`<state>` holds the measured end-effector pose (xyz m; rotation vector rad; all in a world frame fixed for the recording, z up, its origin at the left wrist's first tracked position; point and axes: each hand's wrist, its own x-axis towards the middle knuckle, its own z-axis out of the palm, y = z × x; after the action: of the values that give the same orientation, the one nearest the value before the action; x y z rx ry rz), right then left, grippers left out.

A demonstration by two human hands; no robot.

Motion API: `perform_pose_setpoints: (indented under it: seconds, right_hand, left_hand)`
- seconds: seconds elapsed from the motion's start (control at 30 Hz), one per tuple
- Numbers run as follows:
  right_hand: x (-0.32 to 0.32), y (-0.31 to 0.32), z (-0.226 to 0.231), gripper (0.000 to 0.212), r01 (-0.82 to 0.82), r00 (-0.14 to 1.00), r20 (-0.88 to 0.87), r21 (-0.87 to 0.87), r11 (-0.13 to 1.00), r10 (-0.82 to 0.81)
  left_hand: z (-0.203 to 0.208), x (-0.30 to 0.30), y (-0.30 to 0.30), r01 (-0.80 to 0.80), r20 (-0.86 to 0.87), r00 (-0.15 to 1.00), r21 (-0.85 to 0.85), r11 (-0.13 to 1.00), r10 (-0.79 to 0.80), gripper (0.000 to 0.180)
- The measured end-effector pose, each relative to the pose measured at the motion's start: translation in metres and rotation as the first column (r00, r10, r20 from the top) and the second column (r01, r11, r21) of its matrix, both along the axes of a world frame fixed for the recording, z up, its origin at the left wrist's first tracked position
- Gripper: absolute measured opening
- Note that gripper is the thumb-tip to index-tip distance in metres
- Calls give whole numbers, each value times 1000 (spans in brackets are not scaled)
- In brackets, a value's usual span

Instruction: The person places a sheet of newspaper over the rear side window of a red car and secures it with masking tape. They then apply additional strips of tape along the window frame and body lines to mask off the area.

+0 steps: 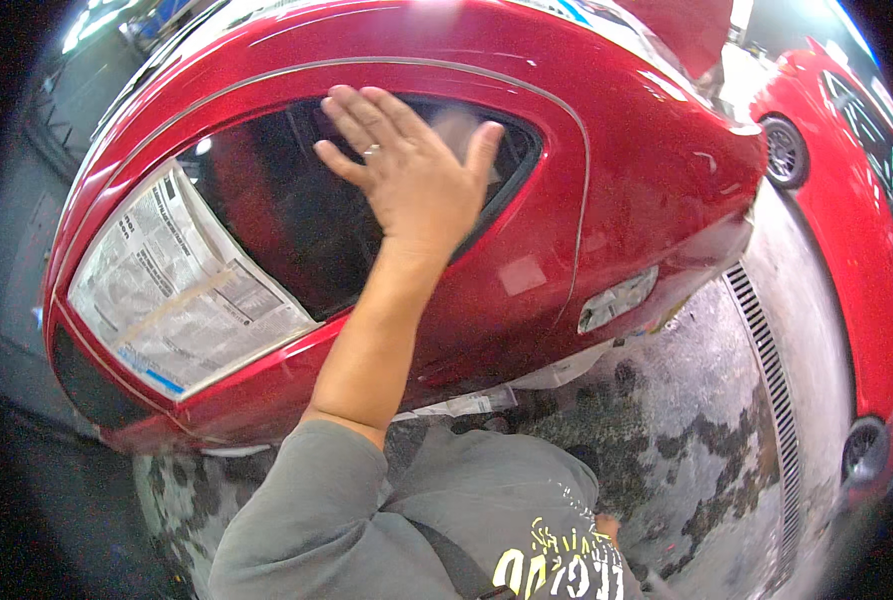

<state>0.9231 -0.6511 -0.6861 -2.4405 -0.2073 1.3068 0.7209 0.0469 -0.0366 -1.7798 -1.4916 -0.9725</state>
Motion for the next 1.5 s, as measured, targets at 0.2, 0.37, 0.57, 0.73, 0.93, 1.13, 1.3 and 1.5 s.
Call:
perform_pose_setpoints:
  seconds: [0.2, 0.37, 0.57, 0.73, 0.93, 1.13, 1.3, 1.5]
  right_hand:
    - [174, 71, -18, 29, -188, 982, 65, 222, 957, 177]
    - [409, 189, 36, 18, -498, 822, 448, 266, 825, 351]
    - [556, 314, 59, 25, -819, 455, 637, 23, 574, 623]
    - [542, 386, 22, 31, -959, -141, 480, -282, 1, 866]
    - [430, 443, 27, 31, -936, 352, 303, 124, 330, 885]
    - [386, 500, 64, 31, -947, 279, 299, 242, 210, 913]
    - [387, 526, 86, 31, -954, 235, 310, 253, 159, 921]
    - [404, 521, 103, 31, -962, 218, 303, 226, 152, 928]
  left_hand:
    - [-36, 104, -20, 18, 24, 1000, -101, 995, -16, 140]
    - [-59, 153, -43, -3, 28, 1000, -262, 965, 11, 141]
    - [-99, 120, -82, -13, -101, 995, -353, 936, -24, 126]
    - [-132, 111, -110, -147, -35, 989, -222, 964, 143, 102]
    - [-116, 164, -85, 18, 133, 991, -131, 991, 0, 111]
    - [-133, 158, -88, -77, 89, 991, -200, 977, 97, 106]
    - [-163, 82, -124, -88, 72, 991, -286, 954, 113, 99]
    - [-178, 17, -145, -47, 29, 998, -352, 935, 62, 96]
